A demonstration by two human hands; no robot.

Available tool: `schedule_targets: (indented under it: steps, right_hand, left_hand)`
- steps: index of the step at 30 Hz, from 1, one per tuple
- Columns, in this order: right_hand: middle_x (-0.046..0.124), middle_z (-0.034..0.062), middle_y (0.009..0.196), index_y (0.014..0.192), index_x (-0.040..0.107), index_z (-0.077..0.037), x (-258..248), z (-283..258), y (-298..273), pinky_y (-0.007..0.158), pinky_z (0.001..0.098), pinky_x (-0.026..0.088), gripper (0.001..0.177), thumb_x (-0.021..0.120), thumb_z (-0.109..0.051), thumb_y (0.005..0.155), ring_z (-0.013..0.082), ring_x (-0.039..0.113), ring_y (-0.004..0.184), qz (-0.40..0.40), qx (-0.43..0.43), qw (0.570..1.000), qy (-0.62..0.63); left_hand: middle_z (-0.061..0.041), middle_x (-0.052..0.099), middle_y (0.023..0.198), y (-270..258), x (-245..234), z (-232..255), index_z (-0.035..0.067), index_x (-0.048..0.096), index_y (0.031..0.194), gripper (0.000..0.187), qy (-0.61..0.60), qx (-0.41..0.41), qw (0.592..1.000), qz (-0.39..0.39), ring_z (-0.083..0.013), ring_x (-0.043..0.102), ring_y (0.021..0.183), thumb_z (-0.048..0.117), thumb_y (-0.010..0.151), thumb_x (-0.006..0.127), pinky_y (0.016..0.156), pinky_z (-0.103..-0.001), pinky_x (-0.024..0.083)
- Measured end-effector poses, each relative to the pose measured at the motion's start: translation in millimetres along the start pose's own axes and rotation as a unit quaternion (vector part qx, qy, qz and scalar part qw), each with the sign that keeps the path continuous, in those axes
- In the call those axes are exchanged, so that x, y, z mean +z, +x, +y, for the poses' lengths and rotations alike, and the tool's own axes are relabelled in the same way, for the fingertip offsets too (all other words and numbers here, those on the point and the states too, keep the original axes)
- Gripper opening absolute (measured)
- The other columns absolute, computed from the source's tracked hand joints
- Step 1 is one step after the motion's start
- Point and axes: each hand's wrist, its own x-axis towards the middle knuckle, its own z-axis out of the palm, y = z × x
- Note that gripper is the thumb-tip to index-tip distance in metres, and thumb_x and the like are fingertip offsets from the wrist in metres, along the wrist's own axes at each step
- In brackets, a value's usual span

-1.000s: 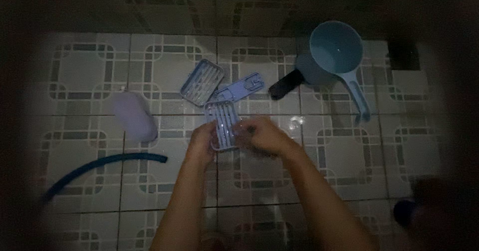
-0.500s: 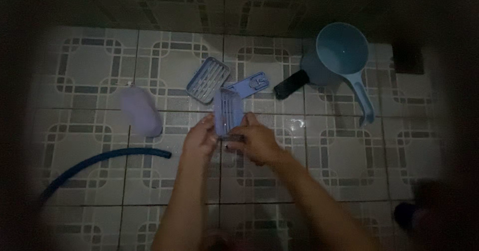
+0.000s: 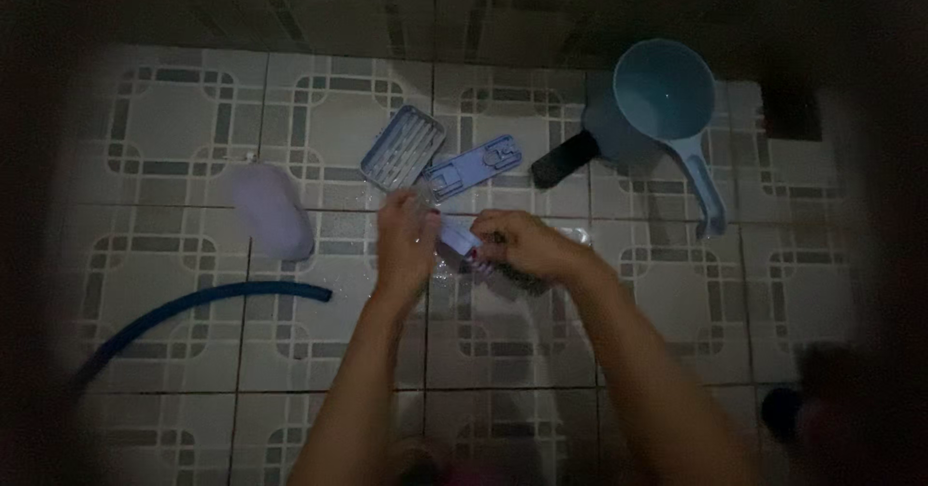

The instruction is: The person disassembles a plastic soap dish, scrubs the components with a steel wool pad and water, rinses the parts, and then wipes the bathroom wall before reassembling the dish.

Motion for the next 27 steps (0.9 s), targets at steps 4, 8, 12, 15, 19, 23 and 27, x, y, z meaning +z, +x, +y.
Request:
schedule_targets:
  steps: [4,8,12,15,19,23,27]
  right_hand:
    - [0.069,0.0091,0.104,0.106,0.072,-0.002,-8.1,6.0,2.0,0.087,0.0355,0.054,0.014,0.071,-0.008,0.093,0.022,0.066,0.097,0.161,-0.002,0.986,0.031]
    - [0.068,0.0117,0.106,0.111,0.066,-0.001,33.4,23.0,18.7,0.084,0.038,0.055,0.026,0.065,-0.002,0.085,0.0241,0.067,0.098,0.354,-0.146,0.923,-0.02]
    - [0.068,0.0148,0.109,0.108,0.066,-0.003,28.4,32.1,29.1,0.087,0.0408,0.053,0.011,0.062,-0.012,0.105,0.0285,0.067,0.098,0.397,-0.039,0.902,-0.163]
    - [0.065,0.0161,0.11,0.115,0.062,-0.001,6.8,30.2,10.4,0.088,0.0409,0.053,0.013,0.057,-0.008,0.105,0.0287,0.067,0.1,0.479,-0.071,0.87,-0.096]
    - [0.058,0.0188,0.121,0.132,0.048,0.002,6.3,22.3,5.2,0.096,0.044,0.049,0.037,0.051,-0.001,0.095,0.0311,0.062,0.108,0.51,-0.102,0.854,-0.019]
    - [0.058,0.0175,0.116,0.132,0.044,-0.003,36.7,49.3,9.9,0.09,0.0448,0.051,0.04,0.055,-0.006,0.093,0.0317,0.063,0.102,0.429,0.026,0.902,0.046]
    - [0.061,0.0227,0.113,0.121,0.061,0.0,76.4,76.0,24.5,0.093,0.0518,0.045,0.036,0.059,0.001,0.085,0.0426,0.059,0.106,0.273,-0.098,0.936,-0.197]
  left_hand:
    - [-0.016,0.07,0.089,-9.1,27.9,-9.6,-0.001,0.073,0.102,0.033,0.017,-0.054,0.998,-0.016,-0.0293,0.069,0.08,0.026,0.105,0.054,0.074,-0.041,0.053]
    - [-0.017,0.066,0.078,-24.0,48.3,-23.9,0.003,0.072,0.091,0.038,0.097,-0.136,0.986,-0.018,-0.0313,0.066,0.071,0.029,0.11,0.051,0.07,-0.043,0.051]
    - [-0.016,0.069,0.088,-36.0,64.6,-21.8,0.005,0.07,0.098,0.023,0.114,-0.005,0.993,0.014,-0.0332,0.066,0.08,0.022,0.103,0.055,0.068,-0.046,0.052]
    - [-0.019,0.066,0.094,-34.0,86.7,-14.2,0.002,0.065,0.094,0.012,0.199,0.055,0.976,-0.064,-0.0375,0.062,0.092,0.01,0.093,0.055,0.077,-0.05,0.05]
    - [-0.026,0.06,0.106,-25.0,107.1,-14.2,-0.005,0.06,0.105,0.033,0.117,0.151,0.974,-0.124,-0.042,0.056,0.102,-0.004,0.074,0.049,0.089,-0.051,0.048]
    - [-0.022,0.062,0.102,2.3,83.8,-40.7,-0.001,0.062,0.104,0.009,0.201,-0.037,0.977,-0.053,-0.0363,0.06,0.099,-0.002,0.097,0.056,0.087,-0.049,0.047]
    - [-0.023,0.066,0.111,30.5,30.0,-66.3,-0.006,0.068,0.109,0.032,0.363,0.125,0.918,0.101,-0.04,0.058,0.111,-0.004,0.079,0.056,0.094,-0.053,0.042]
